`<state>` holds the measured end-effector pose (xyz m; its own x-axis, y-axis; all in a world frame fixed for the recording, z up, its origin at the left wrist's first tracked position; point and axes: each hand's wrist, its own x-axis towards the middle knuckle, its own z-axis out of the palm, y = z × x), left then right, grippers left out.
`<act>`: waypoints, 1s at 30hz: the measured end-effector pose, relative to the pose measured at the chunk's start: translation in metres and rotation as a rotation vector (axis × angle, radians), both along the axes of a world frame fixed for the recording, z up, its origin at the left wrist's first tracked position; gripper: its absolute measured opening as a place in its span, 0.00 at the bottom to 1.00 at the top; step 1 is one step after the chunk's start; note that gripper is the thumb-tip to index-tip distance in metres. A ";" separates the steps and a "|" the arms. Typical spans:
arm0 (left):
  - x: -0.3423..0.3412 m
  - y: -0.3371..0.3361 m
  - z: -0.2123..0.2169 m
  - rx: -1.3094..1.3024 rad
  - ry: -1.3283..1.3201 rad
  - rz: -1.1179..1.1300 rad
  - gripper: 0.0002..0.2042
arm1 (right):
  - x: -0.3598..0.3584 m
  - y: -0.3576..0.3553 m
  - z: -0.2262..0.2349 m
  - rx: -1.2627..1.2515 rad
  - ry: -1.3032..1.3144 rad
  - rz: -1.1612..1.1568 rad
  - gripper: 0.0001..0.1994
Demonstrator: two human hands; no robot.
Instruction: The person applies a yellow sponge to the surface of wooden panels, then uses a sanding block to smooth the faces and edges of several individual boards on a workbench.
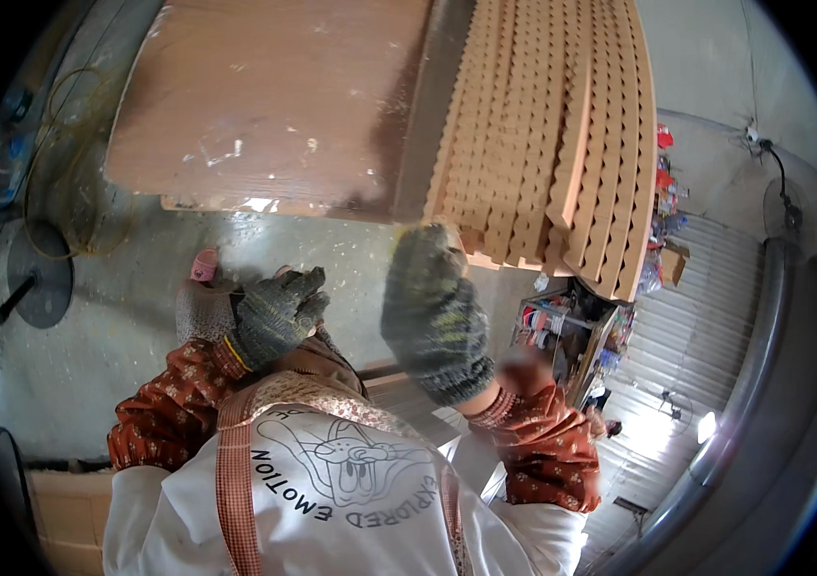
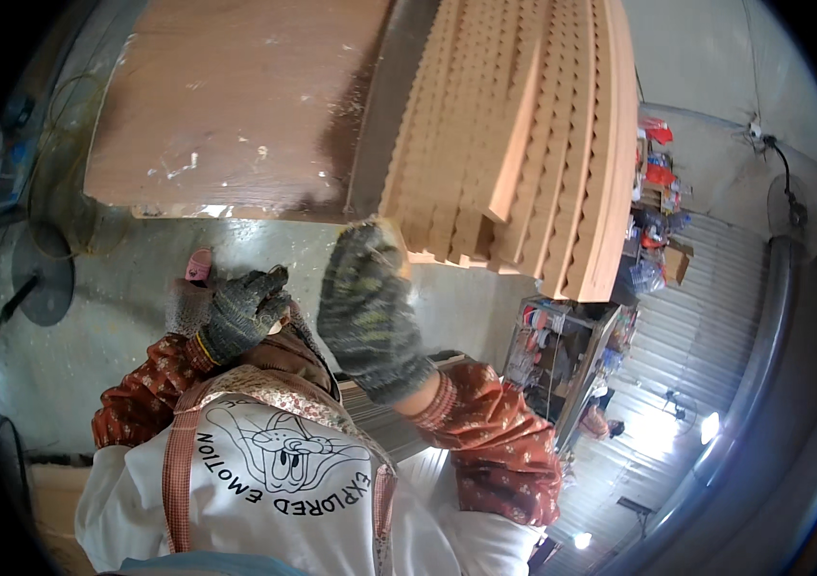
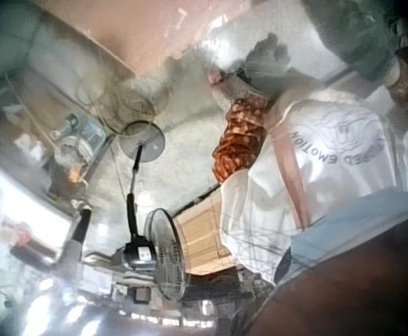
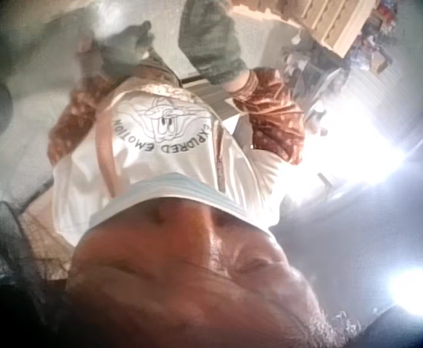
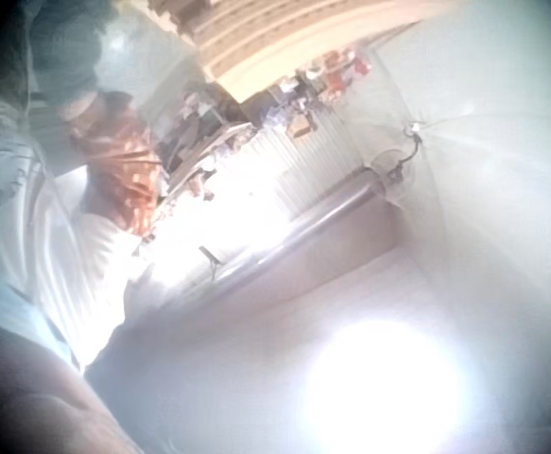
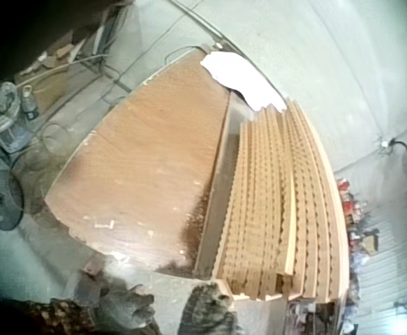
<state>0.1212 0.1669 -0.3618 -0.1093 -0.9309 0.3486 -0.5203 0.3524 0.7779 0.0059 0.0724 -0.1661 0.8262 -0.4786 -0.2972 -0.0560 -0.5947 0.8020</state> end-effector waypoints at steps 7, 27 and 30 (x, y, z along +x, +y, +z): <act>0.000 -0.004 0.003 0.028 0.044 -0.033 0.16 | 0.016 -0.012 -0.001 -0.036 0.159 -0.054 0.18; -0.005 -0.015 0.011 -0.157 -0.089 -0.087 0.16 | -0.010 -0.026 -0.004 0.206 -0.220 -0.155 0.18; 0.001 -0.027 0.040 -0.189 -0.001 0.015 0.17 | -0.014 -0.010 0.015 0.252 -0.286 -0.343 0.22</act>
